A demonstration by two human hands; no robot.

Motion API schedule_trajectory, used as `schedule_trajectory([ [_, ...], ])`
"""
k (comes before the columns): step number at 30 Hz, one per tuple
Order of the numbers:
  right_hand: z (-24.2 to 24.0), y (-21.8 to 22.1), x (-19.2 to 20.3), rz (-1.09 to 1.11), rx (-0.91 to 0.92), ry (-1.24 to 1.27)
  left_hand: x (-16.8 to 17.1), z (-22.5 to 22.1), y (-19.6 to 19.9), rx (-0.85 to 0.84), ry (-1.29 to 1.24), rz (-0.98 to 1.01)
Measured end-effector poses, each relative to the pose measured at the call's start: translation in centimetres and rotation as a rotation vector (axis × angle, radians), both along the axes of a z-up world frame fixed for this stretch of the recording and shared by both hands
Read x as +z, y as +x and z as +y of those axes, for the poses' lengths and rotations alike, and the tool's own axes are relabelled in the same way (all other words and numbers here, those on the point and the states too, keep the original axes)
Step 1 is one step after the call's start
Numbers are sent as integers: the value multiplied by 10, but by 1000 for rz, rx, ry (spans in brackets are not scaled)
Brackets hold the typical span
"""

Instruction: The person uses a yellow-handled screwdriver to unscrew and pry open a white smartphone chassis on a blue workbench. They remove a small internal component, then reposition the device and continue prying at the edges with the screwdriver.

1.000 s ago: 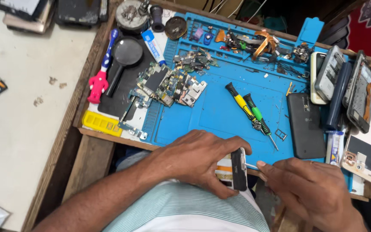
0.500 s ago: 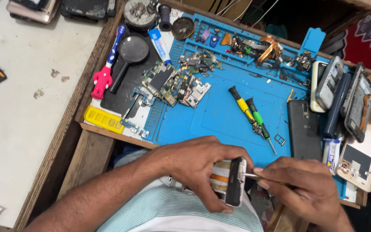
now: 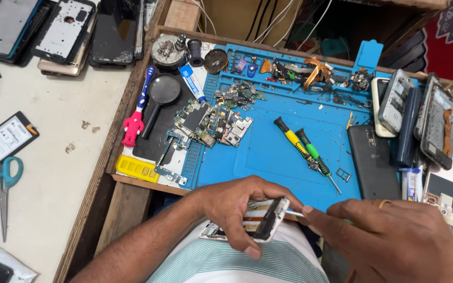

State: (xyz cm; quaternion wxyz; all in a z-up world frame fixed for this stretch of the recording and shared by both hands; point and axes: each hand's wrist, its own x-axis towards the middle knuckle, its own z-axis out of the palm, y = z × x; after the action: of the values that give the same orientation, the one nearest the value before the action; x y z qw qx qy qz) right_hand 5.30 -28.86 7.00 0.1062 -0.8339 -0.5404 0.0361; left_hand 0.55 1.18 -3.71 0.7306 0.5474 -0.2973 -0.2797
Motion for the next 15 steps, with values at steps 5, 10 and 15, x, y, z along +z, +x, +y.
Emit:
schedule_trajectory([
  [5,-14,9,16,91,61,-114,-4,-4,0,-46,-57,26],
  [10,-16,0,11,49,148,74,-3,-6,1,-51,-99,10],
  [15,-4,-5,3,67,58,73,-7,-5,-2,-29,-37,2],
])
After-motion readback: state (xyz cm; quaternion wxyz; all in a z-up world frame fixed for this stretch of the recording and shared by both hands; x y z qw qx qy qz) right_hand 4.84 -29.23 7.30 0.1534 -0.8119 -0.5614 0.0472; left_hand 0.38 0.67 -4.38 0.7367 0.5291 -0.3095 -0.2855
